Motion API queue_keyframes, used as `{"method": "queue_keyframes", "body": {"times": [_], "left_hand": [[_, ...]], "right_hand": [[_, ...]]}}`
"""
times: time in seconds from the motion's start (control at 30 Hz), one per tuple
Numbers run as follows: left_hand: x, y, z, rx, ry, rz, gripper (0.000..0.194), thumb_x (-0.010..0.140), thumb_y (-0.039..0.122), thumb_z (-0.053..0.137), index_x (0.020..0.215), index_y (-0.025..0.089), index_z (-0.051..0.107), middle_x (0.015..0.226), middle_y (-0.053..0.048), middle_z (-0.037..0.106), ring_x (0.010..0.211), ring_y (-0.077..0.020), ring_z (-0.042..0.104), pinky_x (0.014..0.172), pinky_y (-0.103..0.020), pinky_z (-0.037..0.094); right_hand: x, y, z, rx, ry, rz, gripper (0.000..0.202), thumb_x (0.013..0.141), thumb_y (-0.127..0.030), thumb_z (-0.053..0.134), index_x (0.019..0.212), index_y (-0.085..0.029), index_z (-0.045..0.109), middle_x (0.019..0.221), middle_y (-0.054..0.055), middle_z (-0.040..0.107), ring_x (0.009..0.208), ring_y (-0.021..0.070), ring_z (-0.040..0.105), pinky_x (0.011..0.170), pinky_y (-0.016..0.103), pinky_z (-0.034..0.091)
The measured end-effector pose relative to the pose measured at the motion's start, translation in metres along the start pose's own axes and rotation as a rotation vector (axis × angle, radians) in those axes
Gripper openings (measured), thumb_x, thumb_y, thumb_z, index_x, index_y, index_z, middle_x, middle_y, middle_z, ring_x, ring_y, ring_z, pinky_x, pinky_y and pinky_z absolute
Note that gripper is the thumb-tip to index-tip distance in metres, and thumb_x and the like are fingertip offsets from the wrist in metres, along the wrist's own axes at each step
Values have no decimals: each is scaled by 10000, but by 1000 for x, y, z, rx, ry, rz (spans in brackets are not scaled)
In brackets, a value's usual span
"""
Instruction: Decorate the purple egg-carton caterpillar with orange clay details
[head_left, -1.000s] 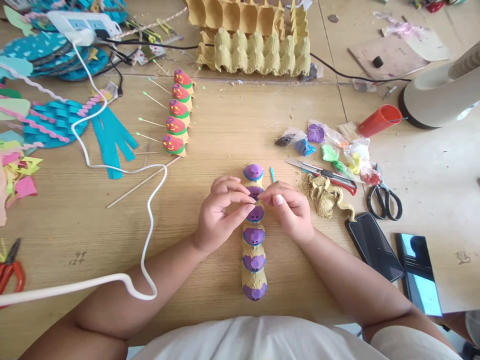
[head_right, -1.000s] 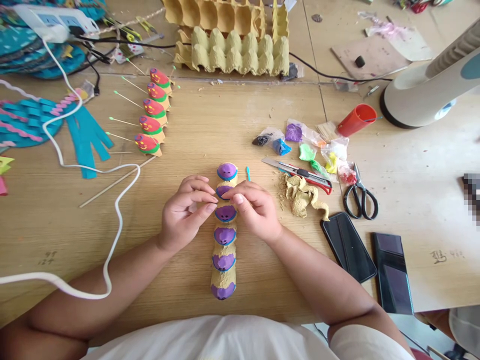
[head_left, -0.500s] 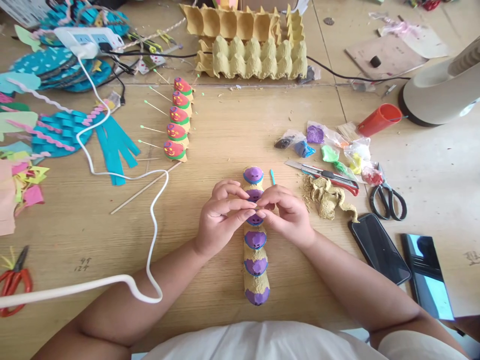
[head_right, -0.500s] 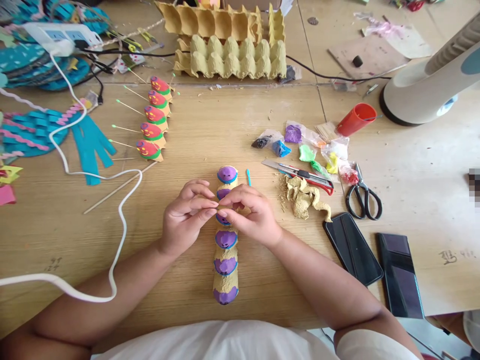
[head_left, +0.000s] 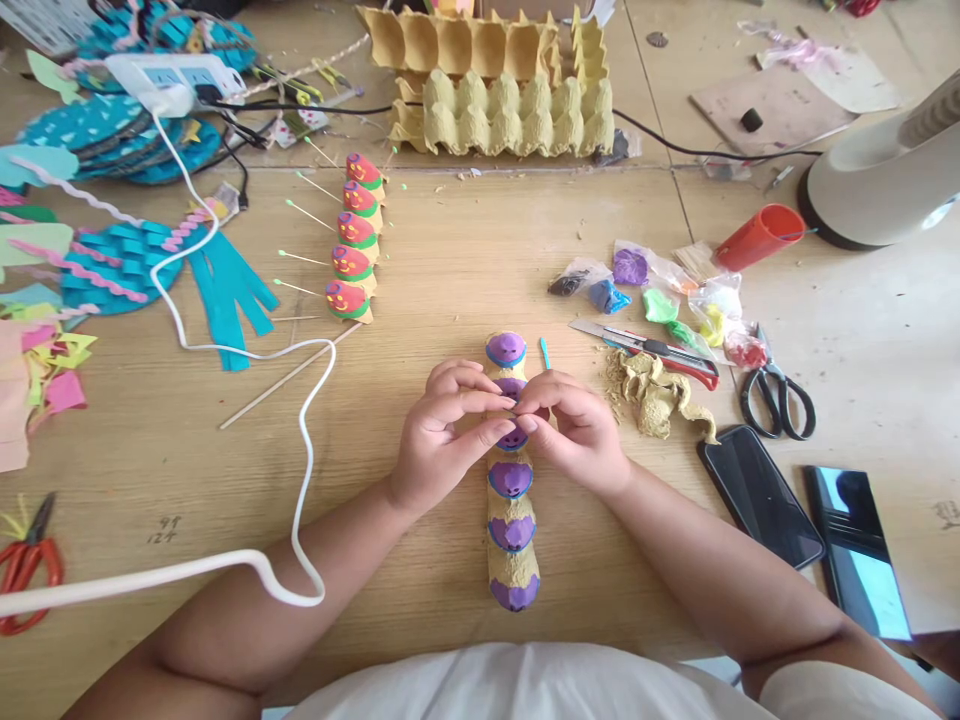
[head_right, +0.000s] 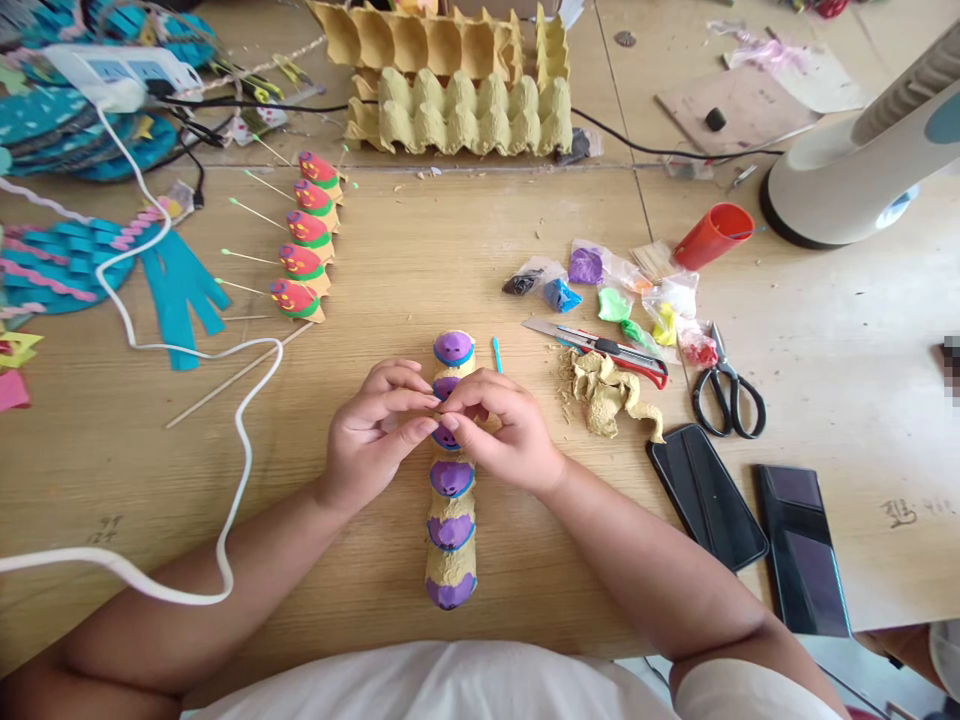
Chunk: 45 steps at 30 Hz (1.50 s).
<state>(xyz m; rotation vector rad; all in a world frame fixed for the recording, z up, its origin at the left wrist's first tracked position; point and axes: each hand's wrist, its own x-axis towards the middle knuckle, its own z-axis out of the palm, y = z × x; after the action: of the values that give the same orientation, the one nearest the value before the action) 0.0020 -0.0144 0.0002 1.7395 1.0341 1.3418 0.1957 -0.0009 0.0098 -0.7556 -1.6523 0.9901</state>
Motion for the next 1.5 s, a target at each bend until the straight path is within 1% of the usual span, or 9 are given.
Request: {"method": "queue_keyframes", "body": {"times": [0.43, 0.7, 0.97, 1.0, 1.07, 1.17, 1.27, 1.33, 1.5], "left_hand": [[0, 1, 0, 22, 52, -41, 77, 951, 263, 714, 968, 274, 788, 997, -39, 706, 1135, -215, 616, 1112, -443, 463], [-2, -3, 6, -77, 295, -229, 200, 993, 409, 644, 1003, 237, 746, 987, -49, 728, 981, -185, 662, 914, -322, 521], [8, 2, -1, -64, 478, -255, 178, 977, 405, 665, 1010, 235, 707, 988, -33, 714, 883, -147, 636, 821, -280, 498], [11, 4, -7, -16, 448, -272, 167, 969, 394, 678, 1018, 238, 710, 979, -28, 711, 860, -145, 630, 800, -279, 493], [17, 8, -23, 127, 268, -276, 127, 959, 347, 687, 1015, 238, 723, 949, -23, 714, 835, -150, 620, 774, -287, 482], [24, 8, -52, 426, -82, -163, 85, 936, 282, 702, 888, 230, 751, 926, -31, 727, 914, -190, 641, 850, -331, 486], [25, -3, -72, 618, -290, -57, 81, 923, 278, 719, 888, 252, 787, 933, -42, 736, 970, -224, 629, 927, -377, 474], [23, -11, -76, 667, -375, -6, 80, 904, 303, 750, 949, 270, 807, 955, -53, 739, 989, -244, 607, 930, -398, 467], [23, -20, -72, 689, -457, 35, 60, 891, 292, 760, 899, 302, 818, 963, -56, 725, 1015, -264, 571, 949, -429, 436]], "right_hand": [[0, 0, 1, -23, 65, 111, 99, 962, -261, 687, 878, -210, 699, 815, 26, 709, 712, 135, 622, 643, 272, 505], [-1, 0, 0, -57, 133, 192, 171, 1013, -357, 623, 984, -239, 744, 897, 34, 764, 801, 169, 684, 743, 312, 548], [-2, 7, -2, -224, 163, 161, 219, 1037, -368, 566, 983, -246, 740, 831, 32, 717, 786, 192, 653, 751, 353, 505], [-3, 8, -2, -232, 162, 156, 219, 1039, -366, 564, 983, -246, 739, 834, 32, 719, 789, 192, 652, 756, 354, 503], [-3, 10, -2, -240, 163, 158, 220, 1039, -369, 564, 991, -244, 738, 841, 34, 720, 793, 192, 653, 762, 356, 504], [-5, 12, -2, -252, 170, 173, 231, 1038, -388, 559, 1011, -239, 735, 842, 36, 714, 805, 197, 660, 771, 360, 512], [-6, 13, -1, -255, 188, 169, 238, 1037, -396, 558, 1015, -238, 735, 845, 39, 710, 817, 202, 657, 770, 360, 510], [-5, 14, -1, -243, 201, 158, 225, 1036, -383, 563, 1018, -242, 737, 855, 39, 713, 816, 200, 651, 766, 358, 504], [-5, 14, -1, -232, 200, 149, 212, 1037, -364, 562, 1019, -249, 740, 878, 41, 720, 824, 203, 648, 782, 366, 504]]}}
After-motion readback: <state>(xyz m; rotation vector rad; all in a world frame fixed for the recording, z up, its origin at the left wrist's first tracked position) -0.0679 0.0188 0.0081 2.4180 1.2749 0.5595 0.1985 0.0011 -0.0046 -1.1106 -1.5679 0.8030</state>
